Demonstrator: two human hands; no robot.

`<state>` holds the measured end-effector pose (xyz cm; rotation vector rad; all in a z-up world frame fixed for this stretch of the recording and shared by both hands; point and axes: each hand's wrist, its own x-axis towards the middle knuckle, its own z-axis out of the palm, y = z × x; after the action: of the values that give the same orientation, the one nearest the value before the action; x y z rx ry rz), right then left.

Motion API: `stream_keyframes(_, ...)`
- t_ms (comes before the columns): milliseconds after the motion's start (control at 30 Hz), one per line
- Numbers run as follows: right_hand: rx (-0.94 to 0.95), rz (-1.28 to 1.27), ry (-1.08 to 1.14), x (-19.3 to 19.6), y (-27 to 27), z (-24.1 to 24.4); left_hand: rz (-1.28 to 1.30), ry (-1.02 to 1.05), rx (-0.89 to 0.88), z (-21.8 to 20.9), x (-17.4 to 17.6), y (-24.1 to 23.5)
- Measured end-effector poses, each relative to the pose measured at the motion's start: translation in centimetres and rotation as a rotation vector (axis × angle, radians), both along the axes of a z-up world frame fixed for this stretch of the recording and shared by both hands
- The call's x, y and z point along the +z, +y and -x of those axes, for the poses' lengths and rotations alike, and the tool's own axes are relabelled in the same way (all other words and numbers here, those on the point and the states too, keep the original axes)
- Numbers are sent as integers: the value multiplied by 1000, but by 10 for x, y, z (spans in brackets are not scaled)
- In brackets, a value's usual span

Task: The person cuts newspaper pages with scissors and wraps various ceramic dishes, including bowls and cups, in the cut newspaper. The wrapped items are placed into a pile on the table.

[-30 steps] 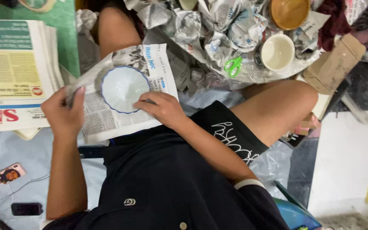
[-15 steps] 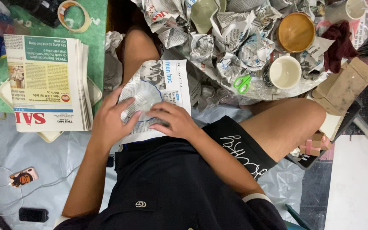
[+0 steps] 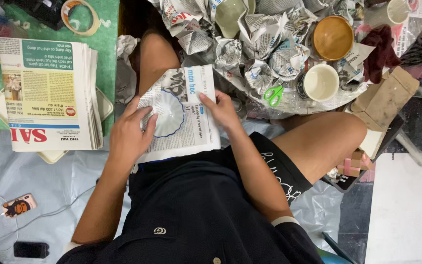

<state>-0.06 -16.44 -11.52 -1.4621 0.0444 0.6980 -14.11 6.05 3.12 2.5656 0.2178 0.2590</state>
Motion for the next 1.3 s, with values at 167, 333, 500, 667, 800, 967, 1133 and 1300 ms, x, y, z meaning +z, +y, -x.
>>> stream_keyframes(167,94,263,-719,74,8,36,-58,-15,41,-3,2,-8)
stream_keyframes(333,311,332,-1105,124,26,74,36,87,41,-1,22,-17)
stream_keyframes(500,412,476,-1170,121,29,80,37,104,-55,-1,27,1)
stream_keyframes(667,422,513,-1241,119,31,84,331,-81,-60,-38,8,30)
stream_keyframes(800,441,508,-1262,119,33,84,473,276,-192,-87,-14,38)
stream_keyframes(967,423,491,-1258,116,30,80,478,401,-162,-92,-23,25)
stream_keyframes(1133,423,476,-1279,117,30,81,573,78,-286,-73,-20,17)
stream_keyframes(1300,439,450,-1243,116,32,82,369,-69,-352,-61,-9,15)
